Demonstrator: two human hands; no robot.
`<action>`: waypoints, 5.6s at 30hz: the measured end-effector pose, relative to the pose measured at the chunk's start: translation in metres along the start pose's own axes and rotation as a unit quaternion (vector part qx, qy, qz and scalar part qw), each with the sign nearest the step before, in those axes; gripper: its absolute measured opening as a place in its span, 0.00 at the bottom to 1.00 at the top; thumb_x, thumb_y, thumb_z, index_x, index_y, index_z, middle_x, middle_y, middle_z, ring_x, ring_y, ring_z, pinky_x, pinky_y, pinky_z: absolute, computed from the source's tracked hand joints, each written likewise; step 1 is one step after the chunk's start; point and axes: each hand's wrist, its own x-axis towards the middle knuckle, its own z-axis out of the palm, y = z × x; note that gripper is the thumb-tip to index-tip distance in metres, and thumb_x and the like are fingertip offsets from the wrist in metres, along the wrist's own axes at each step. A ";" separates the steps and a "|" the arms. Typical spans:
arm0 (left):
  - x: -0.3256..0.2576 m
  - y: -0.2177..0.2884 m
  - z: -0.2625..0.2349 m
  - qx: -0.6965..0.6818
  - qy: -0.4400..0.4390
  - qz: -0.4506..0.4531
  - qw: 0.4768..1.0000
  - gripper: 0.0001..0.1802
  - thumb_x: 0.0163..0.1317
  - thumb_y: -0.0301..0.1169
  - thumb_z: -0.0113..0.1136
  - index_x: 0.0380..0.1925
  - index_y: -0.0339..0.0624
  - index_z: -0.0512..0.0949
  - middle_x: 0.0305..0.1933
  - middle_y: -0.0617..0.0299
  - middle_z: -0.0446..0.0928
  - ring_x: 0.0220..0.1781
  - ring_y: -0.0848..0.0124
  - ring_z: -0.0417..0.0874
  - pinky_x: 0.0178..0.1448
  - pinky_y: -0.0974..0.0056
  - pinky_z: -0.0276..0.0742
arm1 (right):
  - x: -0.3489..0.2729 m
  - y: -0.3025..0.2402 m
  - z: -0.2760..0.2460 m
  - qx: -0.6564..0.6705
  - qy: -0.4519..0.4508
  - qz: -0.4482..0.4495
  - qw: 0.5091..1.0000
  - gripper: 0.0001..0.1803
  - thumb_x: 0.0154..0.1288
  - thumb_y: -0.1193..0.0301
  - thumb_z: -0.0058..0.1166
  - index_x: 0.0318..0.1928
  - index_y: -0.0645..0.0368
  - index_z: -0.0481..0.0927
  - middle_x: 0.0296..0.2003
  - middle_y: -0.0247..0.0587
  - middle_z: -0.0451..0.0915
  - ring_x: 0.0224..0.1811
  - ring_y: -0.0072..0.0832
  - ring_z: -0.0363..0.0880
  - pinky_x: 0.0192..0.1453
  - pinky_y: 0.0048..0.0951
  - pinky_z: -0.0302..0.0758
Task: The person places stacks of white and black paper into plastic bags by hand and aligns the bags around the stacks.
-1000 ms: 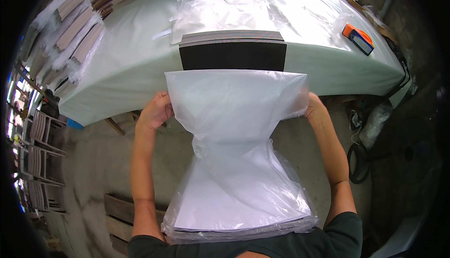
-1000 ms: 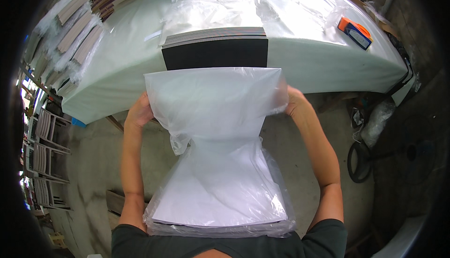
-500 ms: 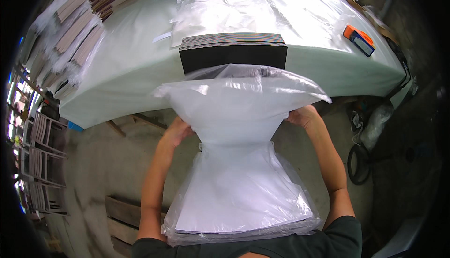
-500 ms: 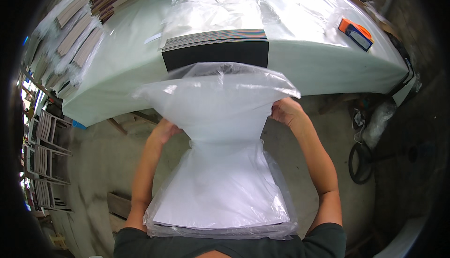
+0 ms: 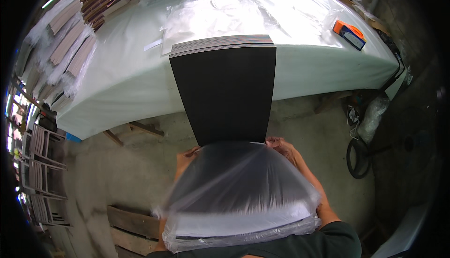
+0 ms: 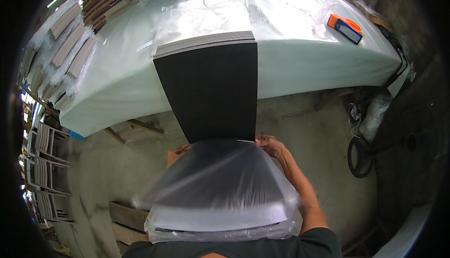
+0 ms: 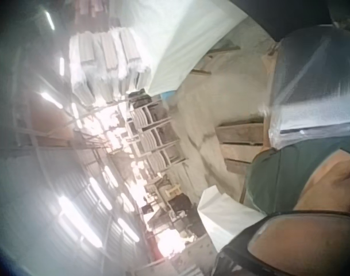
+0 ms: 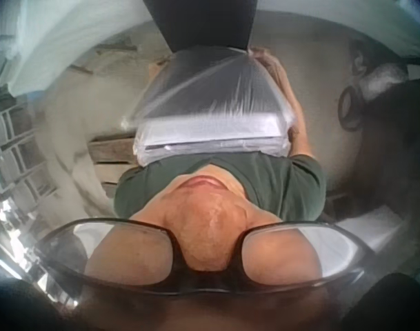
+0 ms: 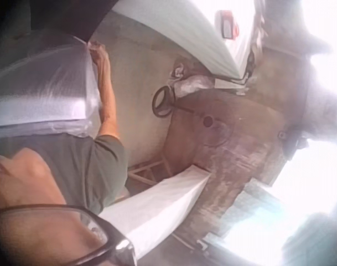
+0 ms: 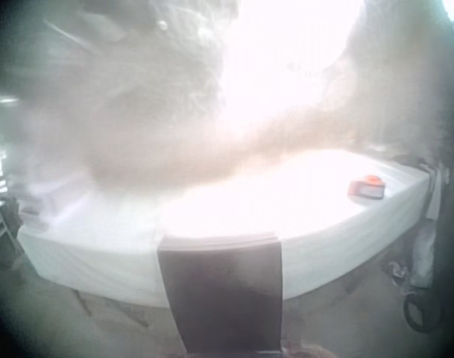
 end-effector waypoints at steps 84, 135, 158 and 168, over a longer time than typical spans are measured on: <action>-0.055 0.262 0.015 -0.472 -0.437 0.317 0.697 0.24 0.53 0.52 0.61 0.38 0.45 0.73 0.27 0.68 0.66 0.28 0.76 0.67 0.30 0.67 0.66 | -0.074 -0.168 0.208 0.034 -0.355 -0.049 0.933 0.14 0.69 0.61 0.42 0.29 0.56 0.66 0.11 0.25 0.59 0.06 0.07 0.46 0.05 0.15 0.42; -0.066 0.329 0.032 -0.428 -0.717 0.279 0.474 0.16 0.58 0.43 0.57 0.40 0.44 0.79 0.33 0.59 0.82 0.30 0.61 0.83 0.36 0.60 0.78 | -0.077 -0.169 0.212 -0.287 -0.792 -0.132 0.523 0.11 0.56 0.72 0.60 0.37 0.67 0.79 0.34 0.50 0.79 0.39 0.40 0.78 0.42 0.37 0.74; -0.036 0.266 0.015 -0.530 -0.671 0.176 0.487 0.26 0.62 0.34 0.51 0.61 0.44 0.63 0.44 0.66 0.80 0.32 0.69 0.83 0.41 0.65 0.78 | -0.058 -0.177 0.131 0.036 0.084 -0.168 0.982 0.20 0.64 0.60 0.50 0.52 0.59 0.73 0.44 0.43 0.77 0.44 0.32 0.76 0.48 0.36 0.72; -0.007 0.237 0.036 0.050 0.100 0.317 0.942 0.24 0.55 0.17 0.50 0.54 0.41 0.72 0.44 0.58 0.80 0.24 0.87 0.63 0.30 0.80 0.64 | -0.051 -0.229 0.154 -0.477 0.171 -0.442 0.740 0.25 0.49 0.75 0.62 0.49 0.64 0.72 0.36 0.43 0.77 0.31 0.25 0.76 0.33 0.23 0.71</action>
